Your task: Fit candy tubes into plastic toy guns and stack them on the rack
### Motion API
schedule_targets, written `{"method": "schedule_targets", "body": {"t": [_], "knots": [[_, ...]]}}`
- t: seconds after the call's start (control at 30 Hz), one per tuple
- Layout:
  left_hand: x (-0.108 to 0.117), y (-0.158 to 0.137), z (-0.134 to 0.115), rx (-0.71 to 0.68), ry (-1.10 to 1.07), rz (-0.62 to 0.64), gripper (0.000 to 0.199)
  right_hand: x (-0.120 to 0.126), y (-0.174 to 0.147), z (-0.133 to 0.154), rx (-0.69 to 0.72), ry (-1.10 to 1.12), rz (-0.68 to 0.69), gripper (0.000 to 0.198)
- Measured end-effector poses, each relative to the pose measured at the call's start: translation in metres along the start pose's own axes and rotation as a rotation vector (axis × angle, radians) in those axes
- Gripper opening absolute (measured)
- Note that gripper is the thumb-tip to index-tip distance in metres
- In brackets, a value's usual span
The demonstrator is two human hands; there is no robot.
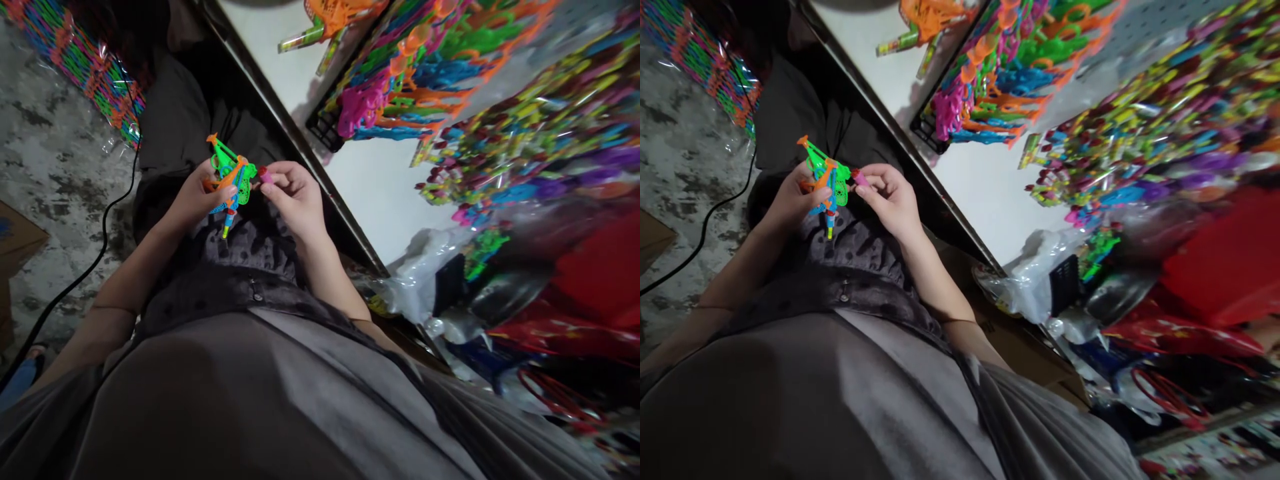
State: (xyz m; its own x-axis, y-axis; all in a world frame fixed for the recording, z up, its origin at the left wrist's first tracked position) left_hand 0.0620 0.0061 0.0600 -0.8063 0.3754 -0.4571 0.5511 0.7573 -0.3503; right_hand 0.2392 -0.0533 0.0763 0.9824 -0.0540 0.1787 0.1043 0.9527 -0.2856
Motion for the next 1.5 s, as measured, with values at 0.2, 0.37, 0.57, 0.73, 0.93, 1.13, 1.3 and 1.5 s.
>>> {"method": "schedule_targets", "body": {"t": [0.2,0.37,0.57,0.73,0.93,1.13,1.3,1.5], "knots": [[0.000,0.000,0.002,-0.029,0.051,-0.053,0.026,0.001,-0.003,-0.001,-0.036,-0.059,0.004,0.042],[-0.002,-0.001,-0.003,-0.030,0.159,-0.010,0.031,0.003,-0.006,-0.001,0.021,-0.210,-0.027,0.039],[-0.002,-0.005,0.006,-0.021,0.154,-0.032,0.028,0.003,-0.008,-0.001,0.081,-0.401,0.029,0.035],[-0.001,-0.007,0.000,0.071,0.105,-0.030,0.034,0.000,-0.004,-0.003,0.105,-0.510,0.097,0.032],[0.009,-0.022,0.014,0.216,0.164,0.027,0.045,0.006,-0.009,-0.015,0.153,-0.780,0.129,0.025],[0.026,-0.039,0.047,0.563,-0.011,0.458,0.064,0.031,-0.045,-0.048,0.039,-0.756,0.037,0.030],[0.029,-0.013,0.037,0.605,0.091,0.624,0.048,0.028,-0.056,-0.040,-0.021,-0.766,-0.057,0.029],[0.021,0.013,0.018,0.415,0.280,0.589,0.038,0.020,-0.050,-0.044,-0.067,-0.725,-0.556,0.022]]}}
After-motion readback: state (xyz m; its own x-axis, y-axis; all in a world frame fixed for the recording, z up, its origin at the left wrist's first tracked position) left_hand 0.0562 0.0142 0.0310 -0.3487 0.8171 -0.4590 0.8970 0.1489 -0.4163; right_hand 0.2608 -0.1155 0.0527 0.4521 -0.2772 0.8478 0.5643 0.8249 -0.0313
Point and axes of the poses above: each hand's wrist, its own y-axis towards the middle knuckle, its own x-axis out of the back of the hand, z = x × y, the point moved 1 cm from there along y, towards the middle knuckle, and after that the axes turned 10 degrees about -y, right-handed, at the moved point
